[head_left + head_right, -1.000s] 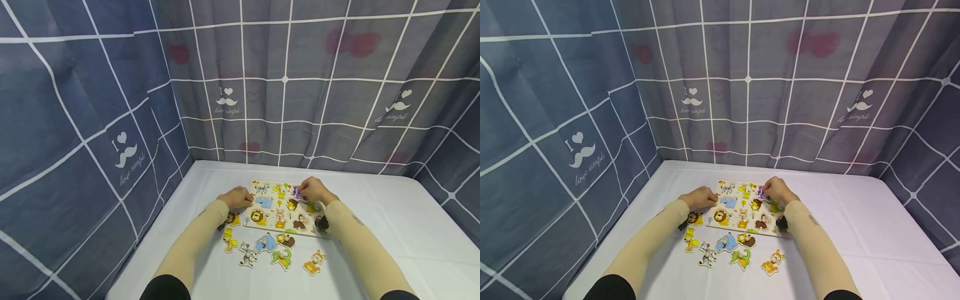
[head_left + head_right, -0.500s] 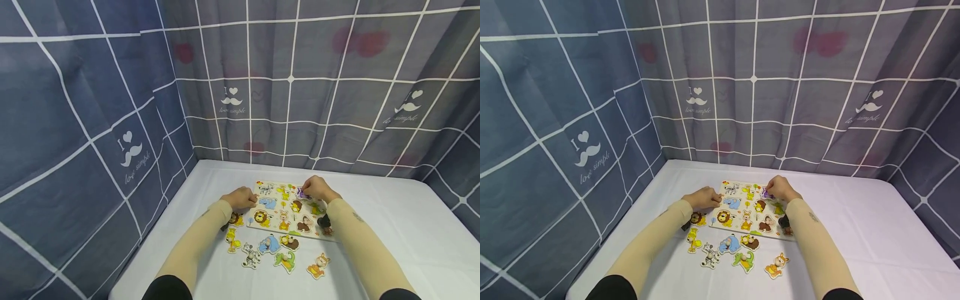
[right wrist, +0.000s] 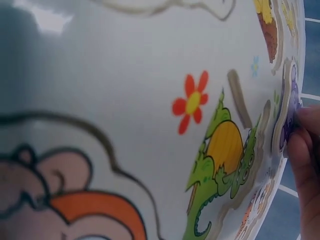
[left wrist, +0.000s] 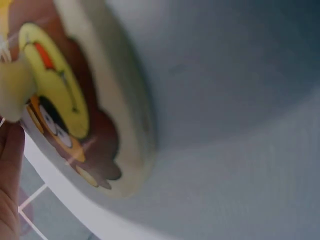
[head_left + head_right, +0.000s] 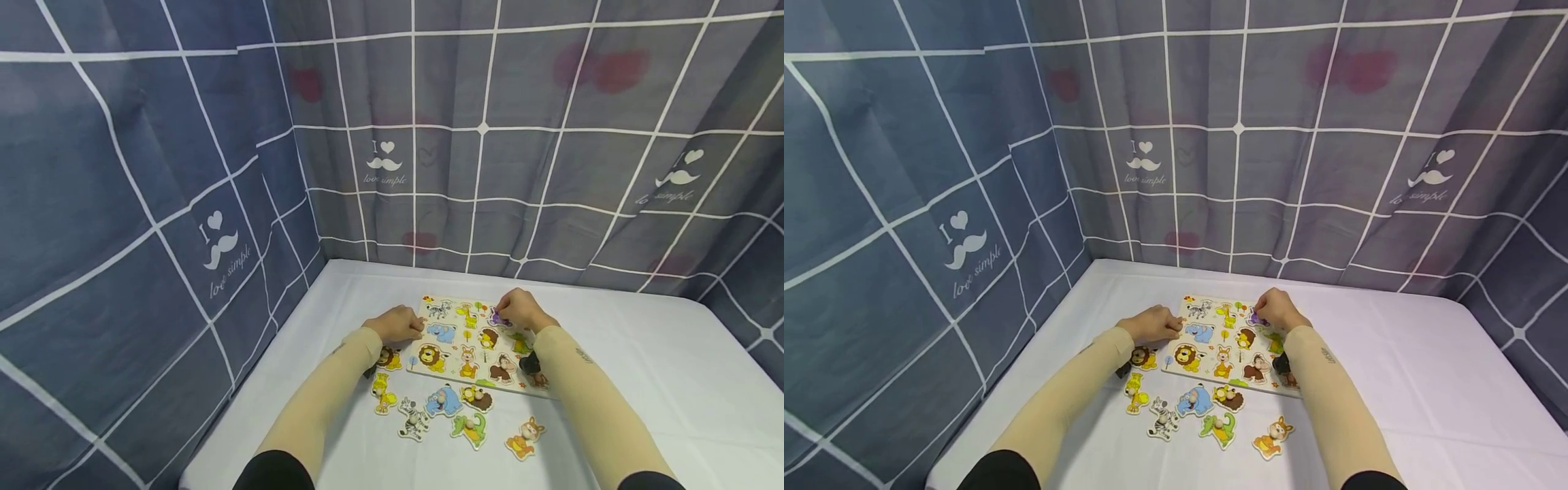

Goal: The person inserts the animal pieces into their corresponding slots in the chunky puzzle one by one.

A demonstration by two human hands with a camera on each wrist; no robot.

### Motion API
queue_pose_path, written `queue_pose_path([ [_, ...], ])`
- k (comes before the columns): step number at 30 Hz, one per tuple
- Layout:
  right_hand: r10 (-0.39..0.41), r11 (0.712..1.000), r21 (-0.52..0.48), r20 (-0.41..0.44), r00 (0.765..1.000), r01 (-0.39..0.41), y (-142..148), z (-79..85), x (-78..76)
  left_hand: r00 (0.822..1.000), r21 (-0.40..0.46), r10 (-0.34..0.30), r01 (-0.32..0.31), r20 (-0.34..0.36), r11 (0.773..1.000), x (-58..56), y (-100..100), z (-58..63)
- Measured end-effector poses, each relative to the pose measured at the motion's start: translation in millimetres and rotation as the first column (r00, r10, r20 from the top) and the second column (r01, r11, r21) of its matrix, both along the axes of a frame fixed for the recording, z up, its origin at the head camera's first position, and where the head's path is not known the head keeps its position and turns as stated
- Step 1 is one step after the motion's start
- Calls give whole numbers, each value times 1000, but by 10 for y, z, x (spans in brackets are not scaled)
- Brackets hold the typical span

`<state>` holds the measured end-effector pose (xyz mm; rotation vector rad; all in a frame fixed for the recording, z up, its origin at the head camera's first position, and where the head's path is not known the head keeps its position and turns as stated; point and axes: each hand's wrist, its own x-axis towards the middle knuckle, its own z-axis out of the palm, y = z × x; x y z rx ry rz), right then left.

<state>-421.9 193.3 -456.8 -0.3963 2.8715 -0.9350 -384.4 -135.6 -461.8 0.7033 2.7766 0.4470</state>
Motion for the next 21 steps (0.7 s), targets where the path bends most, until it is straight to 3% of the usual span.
queue_pose_path([
  [21, -5, 1000, -11, -17, 1000, 4, -54, -64, -3, 1000, -31, 20, -20, 9, 999, 13, 18, 19],
])
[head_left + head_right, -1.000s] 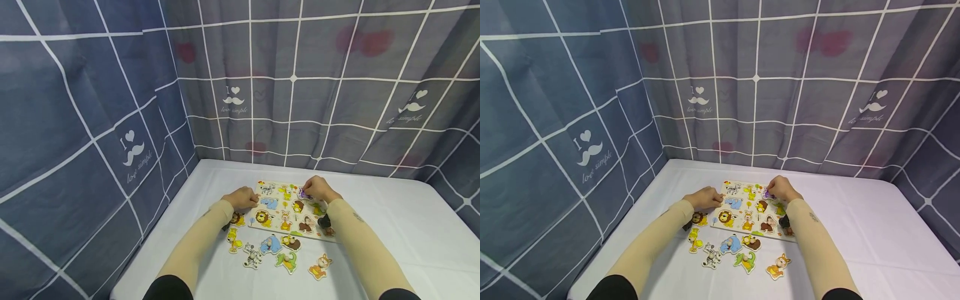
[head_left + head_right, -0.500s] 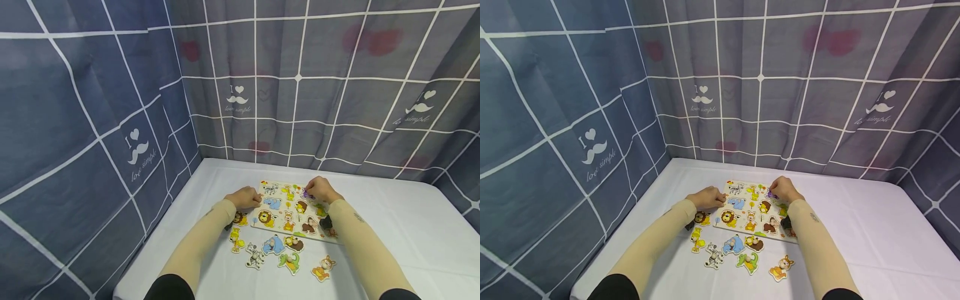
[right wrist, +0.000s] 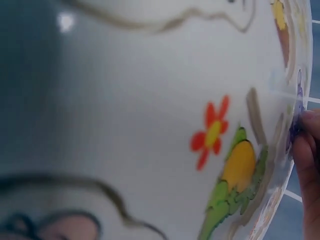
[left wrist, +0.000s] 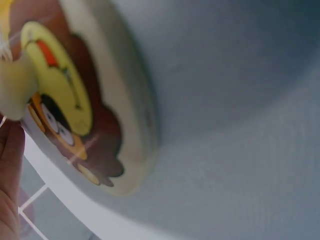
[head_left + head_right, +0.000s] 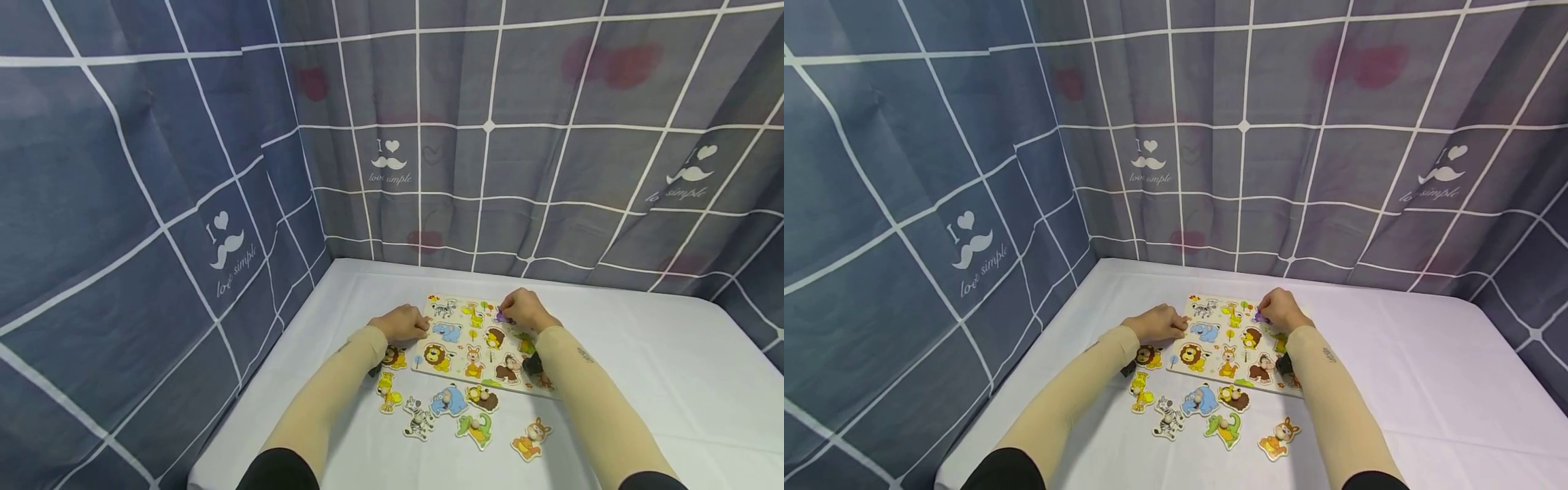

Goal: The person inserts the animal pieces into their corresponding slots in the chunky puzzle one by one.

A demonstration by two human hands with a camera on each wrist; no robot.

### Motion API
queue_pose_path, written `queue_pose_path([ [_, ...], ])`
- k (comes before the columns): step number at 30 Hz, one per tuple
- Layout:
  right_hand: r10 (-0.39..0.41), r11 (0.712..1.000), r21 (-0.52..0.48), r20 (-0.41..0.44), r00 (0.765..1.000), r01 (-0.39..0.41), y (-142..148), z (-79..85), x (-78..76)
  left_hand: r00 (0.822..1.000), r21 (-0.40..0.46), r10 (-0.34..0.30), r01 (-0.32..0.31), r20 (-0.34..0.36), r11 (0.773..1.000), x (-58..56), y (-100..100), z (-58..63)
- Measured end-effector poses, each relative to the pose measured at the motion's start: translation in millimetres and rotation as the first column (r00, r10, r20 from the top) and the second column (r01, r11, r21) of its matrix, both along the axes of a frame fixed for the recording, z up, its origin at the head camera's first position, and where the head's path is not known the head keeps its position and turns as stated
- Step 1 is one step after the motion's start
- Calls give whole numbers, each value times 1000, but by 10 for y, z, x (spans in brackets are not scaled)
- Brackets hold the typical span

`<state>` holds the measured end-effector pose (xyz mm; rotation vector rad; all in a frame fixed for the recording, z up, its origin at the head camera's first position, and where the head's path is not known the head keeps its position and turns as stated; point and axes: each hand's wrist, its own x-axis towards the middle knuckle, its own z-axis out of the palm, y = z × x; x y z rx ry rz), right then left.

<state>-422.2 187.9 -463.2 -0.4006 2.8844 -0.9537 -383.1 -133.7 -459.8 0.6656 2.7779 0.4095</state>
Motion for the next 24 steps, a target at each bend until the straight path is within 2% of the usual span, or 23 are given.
queue_pose_path([
  [10, -14, 1000, 1, 3, 1000, 14, -12, -29, 11, 1000, 14, 7, -7, 6, 1000, 13, -2, 1],
  [14, -41, 999, 7, 22, 999, 41, 5, -38, 39, 1000, 19, -2, 1, 10, 1000, 15, 8, -19],
  [18, -45, 999, 17, 5, 999, 45, 41, -36, 69, 1000, 17, -14, 14, 6, 1000, 10, 14, -30],
  [24, -48, 999, 10, 9, 999, 48, 86, 5, 114, 1000, -5, -7, 7, -5, 1000, 10, -16, 6],
])
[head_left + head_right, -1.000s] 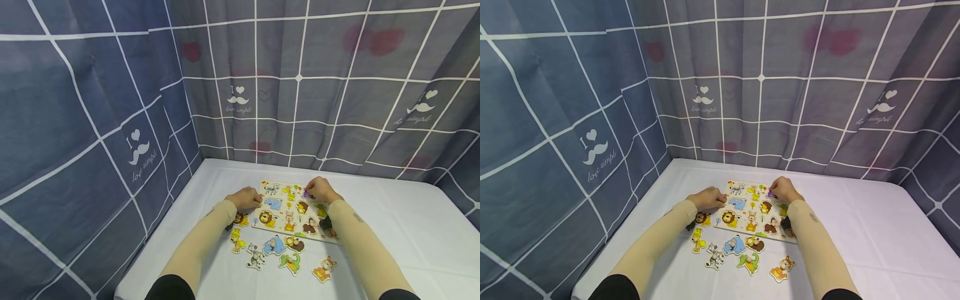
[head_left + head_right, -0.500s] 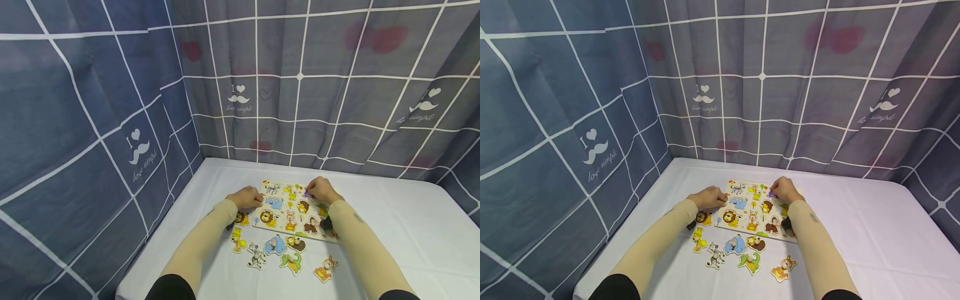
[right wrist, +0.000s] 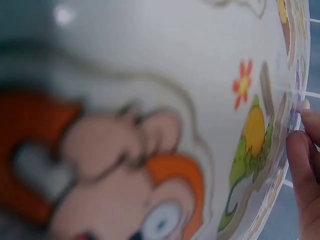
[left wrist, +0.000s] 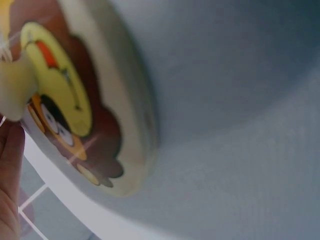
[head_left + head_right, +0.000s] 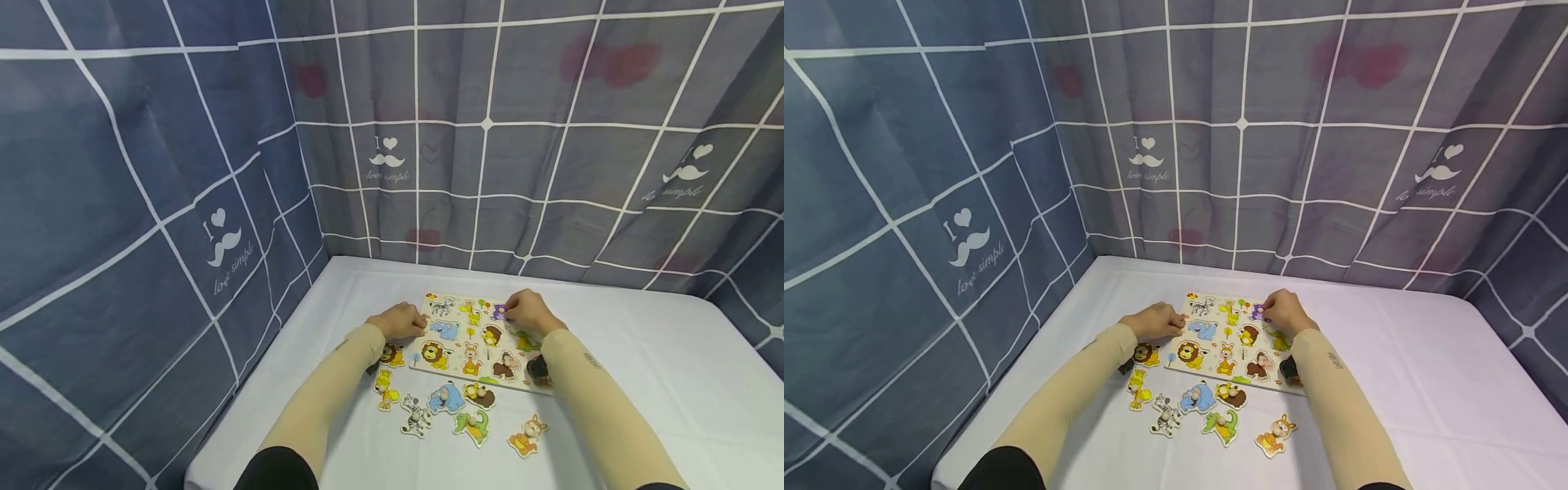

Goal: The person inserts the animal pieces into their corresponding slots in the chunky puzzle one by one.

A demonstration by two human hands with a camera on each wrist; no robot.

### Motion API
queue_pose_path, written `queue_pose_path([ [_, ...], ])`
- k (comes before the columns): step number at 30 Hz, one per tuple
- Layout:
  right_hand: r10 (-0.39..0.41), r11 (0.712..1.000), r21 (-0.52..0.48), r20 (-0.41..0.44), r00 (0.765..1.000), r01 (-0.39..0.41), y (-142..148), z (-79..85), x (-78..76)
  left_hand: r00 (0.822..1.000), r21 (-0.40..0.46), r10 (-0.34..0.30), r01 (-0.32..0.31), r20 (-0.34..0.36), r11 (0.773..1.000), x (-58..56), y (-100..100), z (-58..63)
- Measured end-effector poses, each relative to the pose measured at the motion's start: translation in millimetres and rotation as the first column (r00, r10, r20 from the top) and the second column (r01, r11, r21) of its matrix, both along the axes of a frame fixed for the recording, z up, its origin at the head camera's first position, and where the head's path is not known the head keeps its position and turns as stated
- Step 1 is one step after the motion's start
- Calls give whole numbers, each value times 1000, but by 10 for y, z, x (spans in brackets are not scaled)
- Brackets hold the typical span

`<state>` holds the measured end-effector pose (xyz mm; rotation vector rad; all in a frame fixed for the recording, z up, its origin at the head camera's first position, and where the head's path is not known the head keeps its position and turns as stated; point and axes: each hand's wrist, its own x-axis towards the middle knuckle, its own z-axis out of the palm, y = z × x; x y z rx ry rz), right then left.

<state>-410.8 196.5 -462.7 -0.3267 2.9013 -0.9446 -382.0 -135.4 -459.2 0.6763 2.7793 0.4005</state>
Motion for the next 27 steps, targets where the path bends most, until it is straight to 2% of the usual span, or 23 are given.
queue_pose_path([
  [5, 2, 1000, -14, 21, 1000, -2, 75, 16, 50, 1000, 8, 4, -4, -2, 1000, -9, -17, -14],
  [15, 67, 998, -13, -81, 994, -69, 130, 162, 138, 1000, 40, -21, 22, -12, 999, -56, -34, 66],
  [21, 83, 996, -29, -68, 994, -85, 154, 192, 268, 1000, 34, -12, 12, -4, 999, -39, -14, 79],
  [27, 99, 995, -26, -58, 993, -101, 211, 194, 422, 1000, 30, -12, 11, 5, 999, -11, -1, 37],
])
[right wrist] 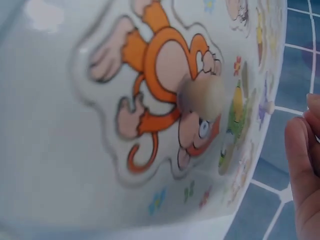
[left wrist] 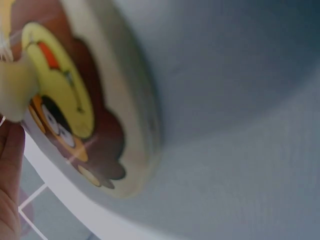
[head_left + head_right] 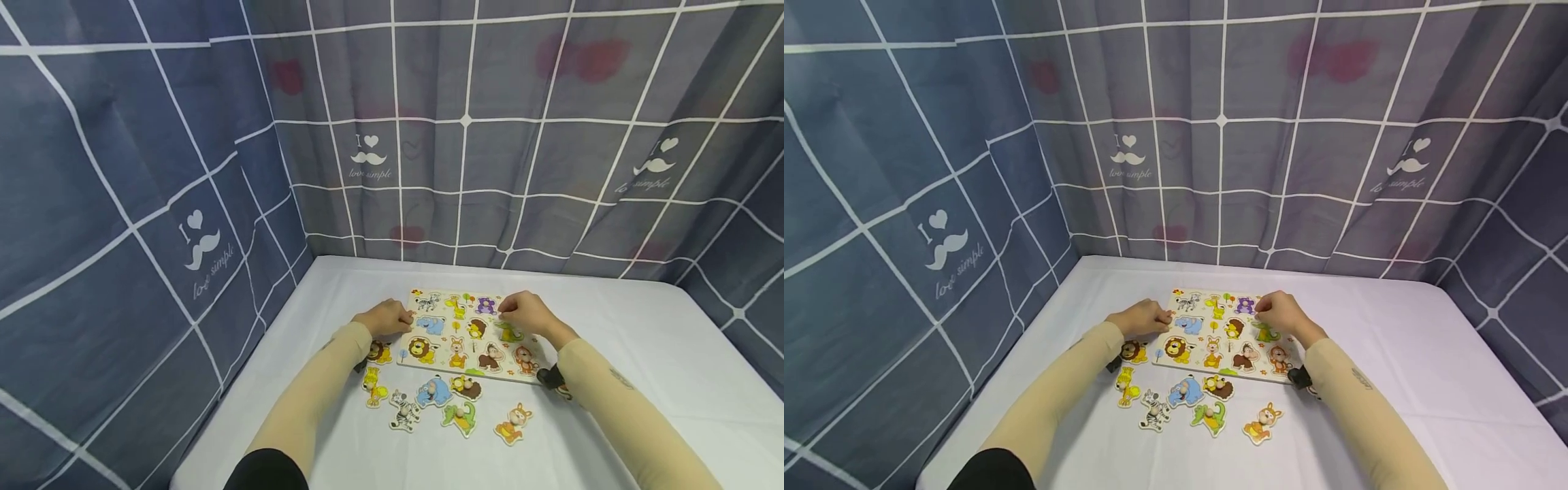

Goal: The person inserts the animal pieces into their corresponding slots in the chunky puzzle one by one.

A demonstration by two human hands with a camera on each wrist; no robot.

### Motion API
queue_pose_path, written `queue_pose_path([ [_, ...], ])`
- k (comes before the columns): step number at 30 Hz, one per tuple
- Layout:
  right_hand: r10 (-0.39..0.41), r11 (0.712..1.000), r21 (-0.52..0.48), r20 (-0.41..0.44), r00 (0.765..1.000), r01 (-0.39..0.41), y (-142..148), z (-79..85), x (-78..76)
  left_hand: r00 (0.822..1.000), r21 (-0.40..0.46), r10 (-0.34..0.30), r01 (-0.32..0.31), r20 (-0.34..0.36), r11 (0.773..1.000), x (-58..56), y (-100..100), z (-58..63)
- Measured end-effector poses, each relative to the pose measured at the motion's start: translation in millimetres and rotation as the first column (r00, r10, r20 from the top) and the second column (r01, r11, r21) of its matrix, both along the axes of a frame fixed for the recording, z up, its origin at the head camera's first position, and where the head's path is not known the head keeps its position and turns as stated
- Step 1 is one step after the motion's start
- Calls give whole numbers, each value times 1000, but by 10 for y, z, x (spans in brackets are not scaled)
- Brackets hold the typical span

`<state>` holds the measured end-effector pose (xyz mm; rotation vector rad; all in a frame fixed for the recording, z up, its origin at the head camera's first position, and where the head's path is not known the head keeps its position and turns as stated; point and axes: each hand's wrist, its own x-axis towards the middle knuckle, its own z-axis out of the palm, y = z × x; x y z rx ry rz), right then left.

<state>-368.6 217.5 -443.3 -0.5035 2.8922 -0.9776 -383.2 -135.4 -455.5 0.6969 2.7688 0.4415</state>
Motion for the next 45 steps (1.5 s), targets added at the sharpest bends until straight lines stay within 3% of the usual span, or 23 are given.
queue_pose_path([
  [6, 26, 1000, 6, -45, 999, -25, 81, 51, 150, 1000, 10, 5, -5, -10, 1000, 5, -15, -12],
  [20, 30, 1000, -4, 7, 1000, -30, 264, 17, 483, 1000, 32, 4, -5, 18, 999, -4, -10, -81],
  [25, -9, 1000, -9, 37, 999, 9, 312, 25, 573, 1000, 31, -6, 7, -3, 1000, -31, -11, -84],
  [32, -93, 995, -13, 143, 985, 95, 374, -21, 698, 1000, 40, -22, 22, -1, 999, -19, -41, -68],
  [45, -219, 975, 83, 172, 960, 208, 530, -81, 883, 1000, 54, -24, 23, 16, 998, -63, -29, -73],
])
